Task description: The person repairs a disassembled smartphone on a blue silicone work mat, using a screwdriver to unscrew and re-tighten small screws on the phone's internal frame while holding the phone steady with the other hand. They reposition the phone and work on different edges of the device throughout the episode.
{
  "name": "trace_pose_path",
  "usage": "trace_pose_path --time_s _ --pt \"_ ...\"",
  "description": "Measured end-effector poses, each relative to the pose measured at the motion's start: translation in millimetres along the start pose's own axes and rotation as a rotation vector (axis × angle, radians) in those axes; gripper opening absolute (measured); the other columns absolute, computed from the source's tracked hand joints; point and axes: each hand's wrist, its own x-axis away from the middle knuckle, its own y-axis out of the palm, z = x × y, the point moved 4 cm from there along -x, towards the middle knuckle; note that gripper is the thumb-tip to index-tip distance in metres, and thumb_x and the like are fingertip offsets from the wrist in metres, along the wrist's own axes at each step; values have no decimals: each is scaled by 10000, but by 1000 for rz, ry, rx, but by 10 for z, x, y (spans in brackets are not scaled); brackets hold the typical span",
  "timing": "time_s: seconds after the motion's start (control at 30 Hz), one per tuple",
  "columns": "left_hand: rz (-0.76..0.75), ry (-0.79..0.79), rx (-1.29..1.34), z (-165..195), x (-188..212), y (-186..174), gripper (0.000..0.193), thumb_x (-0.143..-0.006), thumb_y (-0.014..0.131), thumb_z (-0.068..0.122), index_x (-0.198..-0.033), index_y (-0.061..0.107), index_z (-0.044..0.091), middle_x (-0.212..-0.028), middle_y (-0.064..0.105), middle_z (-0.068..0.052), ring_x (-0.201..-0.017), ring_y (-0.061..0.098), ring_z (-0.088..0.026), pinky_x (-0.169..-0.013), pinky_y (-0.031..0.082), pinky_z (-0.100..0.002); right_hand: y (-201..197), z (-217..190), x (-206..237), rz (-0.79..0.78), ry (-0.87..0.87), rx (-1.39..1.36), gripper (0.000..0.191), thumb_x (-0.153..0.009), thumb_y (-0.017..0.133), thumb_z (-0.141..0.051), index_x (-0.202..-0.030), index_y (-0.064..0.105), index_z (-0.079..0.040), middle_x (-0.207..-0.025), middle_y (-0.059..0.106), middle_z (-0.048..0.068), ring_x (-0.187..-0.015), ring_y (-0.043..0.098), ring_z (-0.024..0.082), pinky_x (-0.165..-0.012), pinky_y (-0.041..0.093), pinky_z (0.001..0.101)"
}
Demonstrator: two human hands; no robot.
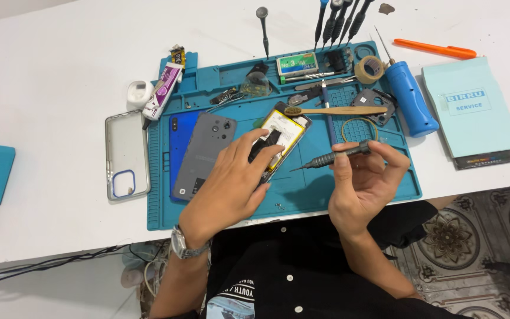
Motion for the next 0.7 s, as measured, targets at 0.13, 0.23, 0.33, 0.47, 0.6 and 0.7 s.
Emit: trace_pose_path --time_s 0.13,0.23,0.33,0.47,0.6,0.7 --pt "-122 100 70 -39 27 -49 627 -784 691 26 -1386 549 123 -1489 423 -192 -1333 483 -421 -1105 393 -505 18 16 7 5 -67 -28 373 -1099 606 96 -1356 413 -94 -1119 671 159 -955 665 123 -804 546 196" --pt "-157 168 143 -32 44 -54 624 -835 649 1 -1439 530 103 -1528 433 -185 -1375 461 -424 -1132 380 -495 6 28 37 41 -101 -41 390 -1099 602 101 -1379 426 -106 -1112 678 157 -986 666 126 -855 552 206" --pt "-15 220 91 55 76 2 680 -780 795 201 -1391 533 59 -1449 467 -201 -1351 433 -435 -1103 334 -534 -27 58 45 95 -148 -33 360 -1107 601 106 -1344 435 -108 -1096 685 161 -989 669 131 -881 549 215" --pt "80 47 -8 46 16 165 654 -841 802 301 -1375 535 35 -1421 507 -193 -1308 470 -379 -1070 373 -503 -81 77 65 142 -193 -20 316 -1137 593 82 -1330 436 -112 -1098 678 153 -1000 671 140 -917 541 223" --pt "96 12 -29 -37 32 179 636 -836 784 298 -1369 550 42 -1433 517 -187 -1294 479 -377 -1060 392 -489 -89 76 76 153 -182 -46 280 -1146 589 58 -1325 440 -98 -1076 683 154 -985 674 144 -880 518 217" --pt "104 16 -31 -73 88 168 621 -841 775 280 -1376 559 50 -1430 515 -202 -1293 478 -386 -1059 388 -493 -19 67 55 92 -187 -14 293 -1112 596 82 -1319 464 -78 -1036 686 164 -937 699 160 -790 540 202"
